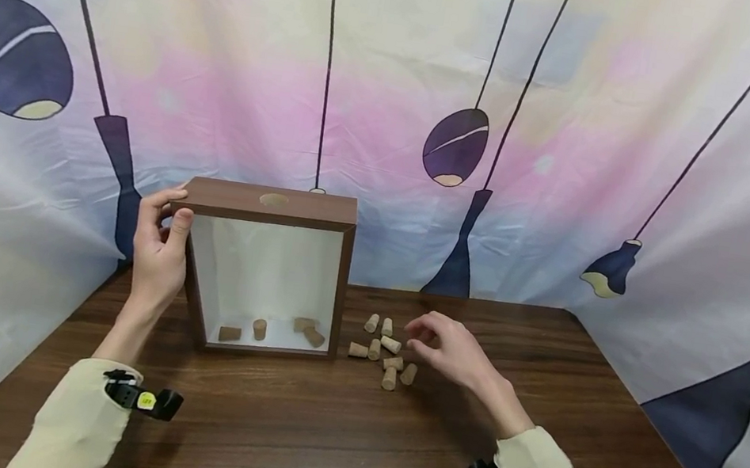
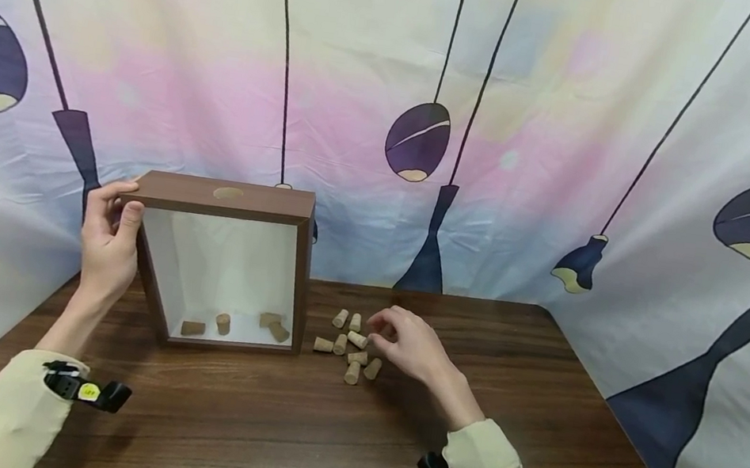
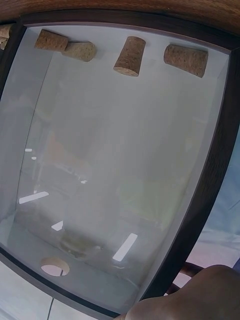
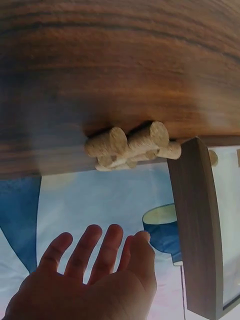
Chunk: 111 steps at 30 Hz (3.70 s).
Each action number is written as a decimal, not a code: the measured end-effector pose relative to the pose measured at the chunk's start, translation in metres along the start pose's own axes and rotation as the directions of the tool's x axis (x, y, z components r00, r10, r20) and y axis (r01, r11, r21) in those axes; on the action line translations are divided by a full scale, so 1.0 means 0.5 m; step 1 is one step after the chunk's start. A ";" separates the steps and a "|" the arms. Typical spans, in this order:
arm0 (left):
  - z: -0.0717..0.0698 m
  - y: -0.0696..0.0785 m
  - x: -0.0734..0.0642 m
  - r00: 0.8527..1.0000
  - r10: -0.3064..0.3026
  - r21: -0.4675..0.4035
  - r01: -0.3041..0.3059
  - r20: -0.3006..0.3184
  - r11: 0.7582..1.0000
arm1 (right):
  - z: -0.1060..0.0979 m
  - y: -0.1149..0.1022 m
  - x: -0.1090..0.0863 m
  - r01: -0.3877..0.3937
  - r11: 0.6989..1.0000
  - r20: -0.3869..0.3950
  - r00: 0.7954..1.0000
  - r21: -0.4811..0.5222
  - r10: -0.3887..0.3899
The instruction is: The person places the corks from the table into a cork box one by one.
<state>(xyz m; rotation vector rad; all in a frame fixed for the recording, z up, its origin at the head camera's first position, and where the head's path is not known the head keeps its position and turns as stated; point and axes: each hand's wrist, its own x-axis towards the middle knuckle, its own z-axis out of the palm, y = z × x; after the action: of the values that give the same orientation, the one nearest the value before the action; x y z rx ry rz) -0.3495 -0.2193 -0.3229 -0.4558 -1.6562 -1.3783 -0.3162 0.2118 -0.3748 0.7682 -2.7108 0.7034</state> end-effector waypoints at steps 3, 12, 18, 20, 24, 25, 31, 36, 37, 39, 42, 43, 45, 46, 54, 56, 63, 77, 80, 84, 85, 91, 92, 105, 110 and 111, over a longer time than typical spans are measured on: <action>0.001 0.002 0.000 1.000 -0.008 -0.007 0.008 -0.002 1.000 | 0.006 0.010 -0.007 0.007 1.000 0.042 0.999 -0.013 -0.007; -0.001 -0.001 0.001 1.000 -0.014 0.004 0.014 -0.009 1.000 | 0.018 0.037 -0.022 0.021 1.000 0.161 0.987 -0.018 -0.018; -0.002 -0.001 0.000 1.000 -0.017 0.002 0.017 -0.005 1.000 | 0.030 0.046 -0.030 0.023 0.999 0.212 0.977 -0.023 -0.017; -0.002 0.000 0.000 1.000 -0.014 0.003 0.014 -0.005 1.000 | 0.035 0.048 -0.030 0.014 1.000 0.226 0.974 -0.022 -0.009; -0.001 0.001 0.000 1.000 -0.003 -0.002 0.003 -0.005 1.000 | 0.045 0.050 -0.029 0.003 1.000 0.237 0.972 -0.021 0.002; 0.000 0.000 0.000 1.000 -0.001 -0.005 0.001 -0.004 1.000 | 0.047 0.050 -0.029 0.003 1.000 0.239 0.971 -0.025 0.003; 0.003 -0.004 -0.001 1.000 0.001 -0.004 -0.001 -0.002 1.000 | 0.053 0.050 -0.029 0.007 0.999 0.244 0.970 -0.031 0.001; 0.003 -0.003 0.000 1.000 -0.006 0.001 0.006 -0.002 1.000 | 0.057 0.052 -0.025 0.010 1.000 0.243 0.970 -0.025 -0.004; 0.004 -0.003 0.000 1.000 -0.005 0.004 0.005 -0.001 1.000 | 0.058 0.053 -0.025 0.012 1.000 0.242 0.970 -0.024 -0.006; 0.003 -0.005 0.000 1.000 -0.008 -0.001 0.008 0.000 1.000 | 0.058 0.053 -0.025 0.014 1.000 0.242 0.970 -0.019 -0.009; 0.003 -0.006 0.000 1.000 -0.013 -0.004 0.013 0.000 1.000 | 0.053 0.052 -0.027 0.007 1.000 0.238 0.971 -0.006 -0.006; 0.003 -0.005 0.000 1.000 -0.015 -0.006 0.015 0.000 1.000 | 0.051 0.051 -0.027 0.006 1.000 0.234 0.972 -0.003 -0.005; 0.003 -0.005 0.001 1.000 -0.015 -0.004 0.015 0.000 1.000 | 0.047 0.050 -0.027 0.005 1.000 0.226 0.974 0.007 -0.007; 0.003 -0.005 0.001 1.000 -0.013 -0.004 0.013 0.000 1.000 | 0.044 0.049 -0.027 0.004 1.000 0.221 0.975 0.009 -0.006; 0.000 -0.006 0.003 1.000 -0.006 0.006 0.006 0.003 1.000 | 0.018 0.033 -0.016 0.042 0.999 0.168 0.985 0.023 -0.046; -0.001 -0.007 0.002 1.000 -0.007 0.006 0.007 0.004 1.000 | 0.012 0.029 -0.013 0.056 0.998 0.148 0.987 0.015 -0.057; -0.001 -0.008 0.000 1.000 -0.011 0.004 0.011 0.004 1.000 | -0.011 0.009 -0.004 0.080 0.996 0.075 0.994 0.031 -0.083; 0.000 -0.005 0.000 1.000 -0.005 0.012 0.005 0.008 1.000 | -0.059 -0.021 0.015 0.180 0.979 -0.101 0.980 0.096 -0.170; 0.000 -0.006 0.000 1.000 -0.007 0.015 0.007 0.009 1.000 | -0.069 -0.029 0.021 0.203 0.974 -0.133 0.973 0.096 -0.190; -0.001 -0.006 0.000 1.000 -0.008 -0.005 0.008 0.009 1.000 | -0.080 -0.042 0.030 0.246 0.965 -0.184 0.957 0.092 -0.226; -0.001 -0.006 -0.001 1.000 -0.007 -0.011 0.007 0.009 1.000 | -0.083 -0.046 0.033 0.256 0.962 -0.198 0.952 0.093 -0.234; -0.002 -0.007 -0.002 1.000 -0.009 -0.009 0.009 0.009 1.000 | -0.097 -0.074 0.045 0.298 0.949 -0.259 0.929 0.105 -0.263; -0.002 -0.008 -0.002 1.000 -0.009 -0.002 0.009 0.008 1.000 | -0.099 -0.079 0.048 0.303 0.947 -0.265 0.926 0.105 -0.267; -0.001 -0.009 0.000 1.000 0.000 -0.013 0.000 0.008 1.000 | -0.135 -0.134 0.088 0.418 0.908 -0.361 0.851 0.024 -0.382; -0.002 -0.008 -0.001 1.000 -0.009 -0.008 0.009 0.012 1.000 | -0.143 -0.157 0.102 0.465 0.885 -0.376 0.822 0.010 -0.427; -0.002 -0.008 -0.002 1.000 -0.010 -0.003 0.010 0.013 1.000 | -0.143 -0.160 0.104 0.472 0.882 -0.379 0.817 0.004 -0.435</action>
<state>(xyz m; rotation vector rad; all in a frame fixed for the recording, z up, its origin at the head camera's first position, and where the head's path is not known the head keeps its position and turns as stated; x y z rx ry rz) -0.3518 -0.2211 -0.3261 -0.4597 -1.6696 -1.3878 -0.3093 0.1659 -0.2647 1.1285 -2.0546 0.7717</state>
